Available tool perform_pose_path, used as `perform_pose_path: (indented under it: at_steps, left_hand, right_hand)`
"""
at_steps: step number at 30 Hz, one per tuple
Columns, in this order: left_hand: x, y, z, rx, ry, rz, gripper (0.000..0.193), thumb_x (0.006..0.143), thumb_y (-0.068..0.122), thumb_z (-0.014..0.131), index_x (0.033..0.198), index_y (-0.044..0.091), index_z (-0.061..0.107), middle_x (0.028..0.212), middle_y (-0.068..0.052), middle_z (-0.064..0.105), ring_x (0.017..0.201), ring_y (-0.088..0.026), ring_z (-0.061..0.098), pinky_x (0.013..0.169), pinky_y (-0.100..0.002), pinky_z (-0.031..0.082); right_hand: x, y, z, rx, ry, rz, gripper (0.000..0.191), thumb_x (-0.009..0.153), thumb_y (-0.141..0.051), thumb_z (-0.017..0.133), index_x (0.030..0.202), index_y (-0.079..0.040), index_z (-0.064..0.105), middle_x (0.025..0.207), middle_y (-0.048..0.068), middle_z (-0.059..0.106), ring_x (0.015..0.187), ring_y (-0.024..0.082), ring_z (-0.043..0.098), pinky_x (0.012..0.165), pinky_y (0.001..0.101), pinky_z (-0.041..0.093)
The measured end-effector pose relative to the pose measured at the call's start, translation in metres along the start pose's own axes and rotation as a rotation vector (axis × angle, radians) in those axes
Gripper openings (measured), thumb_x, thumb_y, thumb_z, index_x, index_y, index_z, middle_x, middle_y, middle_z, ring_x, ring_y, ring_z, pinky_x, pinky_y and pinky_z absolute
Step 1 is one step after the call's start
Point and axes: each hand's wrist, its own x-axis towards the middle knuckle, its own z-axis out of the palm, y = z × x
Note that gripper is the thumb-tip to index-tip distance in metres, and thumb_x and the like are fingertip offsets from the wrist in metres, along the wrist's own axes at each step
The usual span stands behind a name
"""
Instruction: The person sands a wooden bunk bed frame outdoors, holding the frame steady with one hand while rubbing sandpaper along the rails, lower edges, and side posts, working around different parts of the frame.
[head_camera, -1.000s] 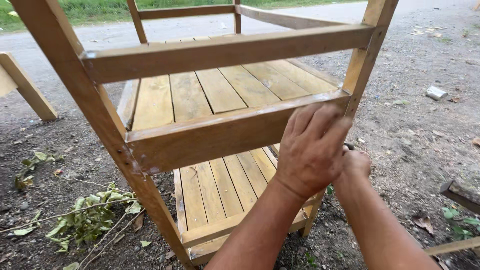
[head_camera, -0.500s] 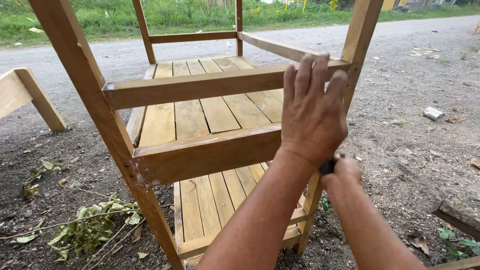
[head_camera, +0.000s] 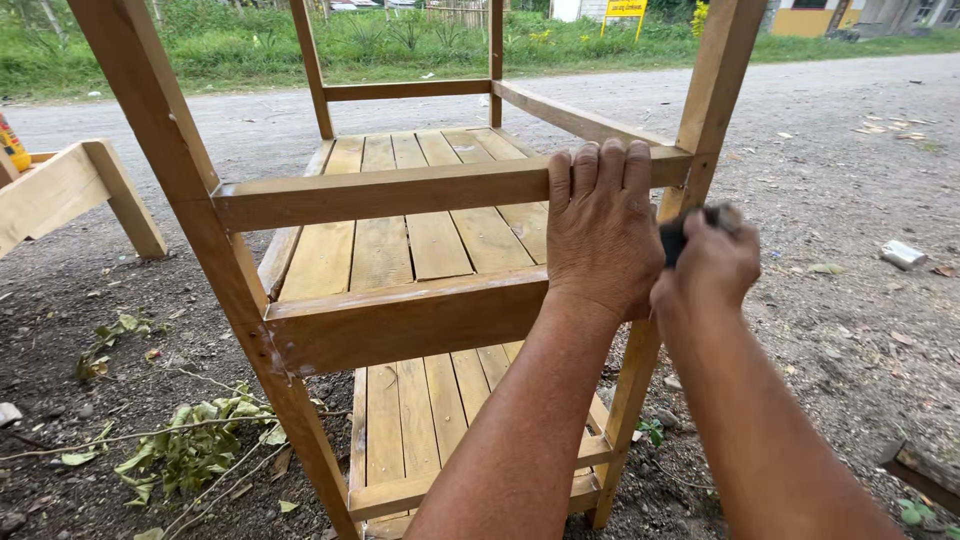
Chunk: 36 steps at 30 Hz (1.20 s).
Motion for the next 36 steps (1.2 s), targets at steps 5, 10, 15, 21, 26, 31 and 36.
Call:
perform_pose_path:
  at_steps: [5, 10, 15, 21, 26, 31, 36]
  left_hand:
    - [0.022, -0.003, 0.003, -0.047, -0.22, -0.15, 0.027, 0.093, 0.031, 0.063, 0.108, 0.01, 0.067, 0.112, -0.009, 0.063, 0.114, -0.028, 0.055, 0.112, -0.048, 0.031]
    - [0.02, -0.007, 0.006, 0.043, -0.129, -0.058, 0.029, 0.092, 0.033, 0.063, 0.106, 0.009, 0.07, 0.106, -0.01, 0.065, 0.111, -0.029, 0.056, 0.111, -0.046, 0.031]
    - [0.017, -0.007, 0.007, 0.051, -0.128, -0.087, 0.027, 0.094, 0.033, 0.061, 0.104, 0.01, 0.071, 0.105, -0.008, 0.066, 0.11, -0.028, 0.057, 0.111, -0.047, 0.031]
    - [0.019, -0.009, 0.005, 0.066, -0.141, -0.104, 0.028, 0.096, 0.034, 0.06, 0.105, 0.01, 0.071, 0.103, -0.008, 0.065, 0.108, -0.026, 0.057, 0.112, -0.047, 0.031]
    - [0.016, -0.012, 0.001, 0.067, -0.102, -0.095, 0.027, 0.094, 0.033, 0.062, 0.107, 0.01, 0.07, 0.105, -0.008, 0.065, 0.109, -0.027, 0.057, 0.112, -0.048, 0.031]
    - [0.017, -0.01, -0.003, 0.089, -0.159, -0.106, 0.026, 0.093, 0.032, 0.063, 0.107, 0.011, 0.069, 0.102, -0.007, 0.066, 0.108, -0.026, 0.058, 0.111, -0.046, 0.032]
    - [0.016, -0.009, -0.003, 0.075, -0.154, -0.092, 0.023, 0.095, 0.031, 0.063, 0.104, 0.011, 0.068, 0.103, -0.007, 0.065, 0.107, -0.025, 0.058, 0.11, -0.045, 0.033]
  right_hand:
    - [-0.012, -0.008, 0.01, -0.153, 0.038, -0.023, 0.022, 0.096, 0.001, 0.06, 0.113, -0.01, 0.054, 0.117, 0.007, 0.063, 0.097, 0.019, 0.069, 0.078, 0.0322, 0.064]
    - [-0.034, -0.015, 0.005, -0.179, 0.077, 0.037, 0.015, 0.095, 0.001, 0.062, 0.105, -0.008, 0.054, 0.109, 0.007, 0.066, 0.091, 0.017, 0.072, 0.075, 0.0295, 0.069]
    - [-0.019, -0.028, 0.026, -0.242, 0.004, -0.043, 0.016, 0.093, 0.004, 0.061, 0.098, -0.008, 0.052, 0.097, 0.006, 0.065, 0.078, 0.015, 0.07, 0.067, 0.0335, 0.064]
    - [-0.009, -0.032, -0.016, -0.626, -0.37, -0.136, 0.012, 0.09, 0.003, 0.067, 0.096, -0.005, 0.061, 0.1, 0.01, 0.071, 0.087, 0.011, 0.072, 0.082, 0.0216, 0.065]
    - [-0.018, -0.026, -0.033, -0.979, -0.427, -0.577, 0.011, 0.093, -0.008, 0.078, 0.1, -0.002, 0.073, 0.106, 0.012, 0.073, 0.098, 0.017, 0.071, 0.089, 0.0293, 0.061]
    - [-0.039, -0.004, -0.027, -0.948, -0.491, -1.184, 0.045, 0.087, -0.017, 0.082, 0.129, -0.009, 0.067, 0.143, 0.018, 0.052, 0.135, 0.032, 0.051, 0.112, 0.0431, 0.051]
    - [-0.021, 0.009, -0.027, -0.893, -0.569, -1.025, 0.055, 0.116, -0.017, 0.056, 0.166, -0.021, 0.035, 0.175, 0.024, 0.021, 0.163, 0.041, 0.026, 0.13, 0.0413, 0.042]
